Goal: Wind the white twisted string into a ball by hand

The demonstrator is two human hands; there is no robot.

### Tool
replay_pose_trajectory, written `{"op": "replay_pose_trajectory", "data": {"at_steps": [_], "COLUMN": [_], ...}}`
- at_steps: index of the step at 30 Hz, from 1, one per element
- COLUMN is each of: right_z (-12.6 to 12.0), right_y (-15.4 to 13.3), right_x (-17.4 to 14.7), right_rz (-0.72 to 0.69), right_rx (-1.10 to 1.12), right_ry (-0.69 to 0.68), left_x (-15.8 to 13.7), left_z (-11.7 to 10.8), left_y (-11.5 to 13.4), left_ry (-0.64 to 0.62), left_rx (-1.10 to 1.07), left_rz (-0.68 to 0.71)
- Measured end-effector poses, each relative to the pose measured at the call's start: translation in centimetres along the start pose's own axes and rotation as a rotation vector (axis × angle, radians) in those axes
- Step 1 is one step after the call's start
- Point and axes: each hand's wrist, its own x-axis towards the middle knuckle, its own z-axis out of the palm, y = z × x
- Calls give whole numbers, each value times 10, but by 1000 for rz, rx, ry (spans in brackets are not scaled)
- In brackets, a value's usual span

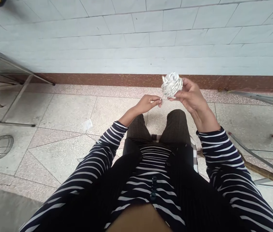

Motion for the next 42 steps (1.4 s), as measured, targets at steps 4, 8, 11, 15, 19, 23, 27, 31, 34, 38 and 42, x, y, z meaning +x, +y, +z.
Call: {"op": "replay_pose_trajectory", "data": {"at_steps": [4, 8, 11, 15, 19, 23, 27, 31, 34, 38, 42], "right_z": [-10, 2, 14, 15, 13, 20, 18, 10, 9, 19, 28], "right_y": [29, 50, 48, 29, 10, 13, 43, 77, 88, 83, 69], "right_x": [28, 27, 11, -5, -7, 11, 37, 40, 19, -16, -26], "right_rz": [-122, -40, 182, 334, 326, 214, 84, -13, 128, 570, 520], "right_rx": [-291, -770, -654, -184, 24, 139, -34, -548, -722, -263, 134], "right_ry": [338, 221, -208, -400, -475, -239, 96, 338, 114, -389, -441], "left_x": [-17, -18, -9, 0, 5, 7, -7, -29, -38, -38, -39], "left_z": [2, -10, -19, -27, -28, -15, 10, 26, 23, 12, 23], "left_y": [2, 13, 15, 8, -6, -16, -18, -19, -25, -38, -51], "left_ry": [-98, -139, -104, 19, 113, 109, 3, -134, -143, 0, 53], "left_rx": [0, 93, 242, 267, 187, 14, -161, -136, 35, 189, 48], "left_rz": [-91, -46, 31, 74, 36, -36, -105, -175, -176, -85, -134]}}
